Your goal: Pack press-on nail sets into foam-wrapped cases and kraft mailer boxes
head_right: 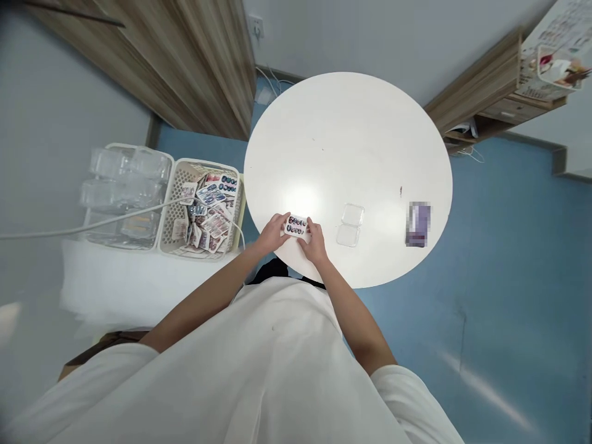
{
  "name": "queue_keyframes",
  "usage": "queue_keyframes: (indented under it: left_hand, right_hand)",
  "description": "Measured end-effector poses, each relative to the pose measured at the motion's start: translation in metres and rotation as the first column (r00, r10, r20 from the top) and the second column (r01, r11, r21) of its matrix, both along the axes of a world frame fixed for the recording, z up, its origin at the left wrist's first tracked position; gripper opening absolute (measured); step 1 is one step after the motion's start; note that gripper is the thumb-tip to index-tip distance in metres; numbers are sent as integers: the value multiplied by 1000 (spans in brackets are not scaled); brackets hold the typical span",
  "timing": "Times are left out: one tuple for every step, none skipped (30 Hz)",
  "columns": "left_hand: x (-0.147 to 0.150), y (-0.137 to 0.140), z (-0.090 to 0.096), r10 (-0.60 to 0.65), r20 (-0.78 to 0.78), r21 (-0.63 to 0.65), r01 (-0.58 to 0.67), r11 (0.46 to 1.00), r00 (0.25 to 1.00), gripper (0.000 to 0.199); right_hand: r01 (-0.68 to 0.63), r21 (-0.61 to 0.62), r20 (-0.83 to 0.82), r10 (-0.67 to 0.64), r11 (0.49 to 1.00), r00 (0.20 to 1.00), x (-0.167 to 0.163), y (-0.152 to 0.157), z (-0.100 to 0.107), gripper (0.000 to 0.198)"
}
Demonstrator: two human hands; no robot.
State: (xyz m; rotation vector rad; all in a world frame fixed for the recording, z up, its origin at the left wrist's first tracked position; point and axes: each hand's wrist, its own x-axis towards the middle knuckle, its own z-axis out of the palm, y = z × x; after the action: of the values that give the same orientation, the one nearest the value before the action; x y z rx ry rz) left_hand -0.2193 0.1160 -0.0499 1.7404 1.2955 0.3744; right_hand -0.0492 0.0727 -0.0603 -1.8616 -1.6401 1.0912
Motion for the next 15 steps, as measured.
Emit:
queue_keyframes:
  left_hand:
    - [7,-4,2,-27,18,-8,27,1000,999,67]
    - [15,-9,5,-54,32,-16,55,998,998,67]
    - [23,-13,7,-81,45,-23,82,996,996,68]
    - [32,-18,9,-101,54,-30,103,994,993,68]
    - [42,-22,10,-117,61,-37,120,992,991,67]
    - [51,-25,12,-129,66,-41,132,990,989,66]
    - [61,-29,13,-138,66,-42,141,989,988,65]
    - [71,-32,13,-147,61,-41,150,988,987,65]
    - [81,-34,13,-156,48,-36,158,987,987,64]
    - [90,-35,13,-165,23,-28,165,986,986,65]
    - [99,-36,13,-171,-11,-15,171,985,985,65]
    - [108,-36,12,-176,-51,1,176,984,983,65]
    - [116,-35,11,-178,-95,20,180,983,979,65]
    - [123,-33,11,-177,-139,40,184,982,974,65]
    - [129,-32,9,-173,-180,57,186,981,968,65]
  right_hand:
    - [17,12,-17,-16,1000,1000,9,-8,2,69]
    - [33,25,-34,-32,999,999,19,-16,3,68]
    - [50,35,-49,-48,998,998,29,-24,5,67]
    - [64,41,-61,-62,997,996,40,-31,6,66]
    - [75,41,-73,-72,996,995,50,-37,7,65]
    - [81,38,-81,-77,996,994,61,-43,8,65]
    - [81,33,-84,-78,996,993,72,-48,8,65]
    - [77,29,-82,-74,997,994,83,-52,8,65]
    - [69,25,-71,-67,997,995,94,-55,8,65]
    - [59,24,-52,-58,998,997,104,-56,8,65]
    - [49,24,-26,-49,999,998,113,-57,8,65]
    - [38,24,5,-38,999,999,122,-57,8,65]
    - [26,22,37,-27,999,999,130,-55,7,65]
    - [12,20,70,-13,1000,997,137,-53,7,66]
    - [-3,15,100,1,1000,995,143,-50,7,66]
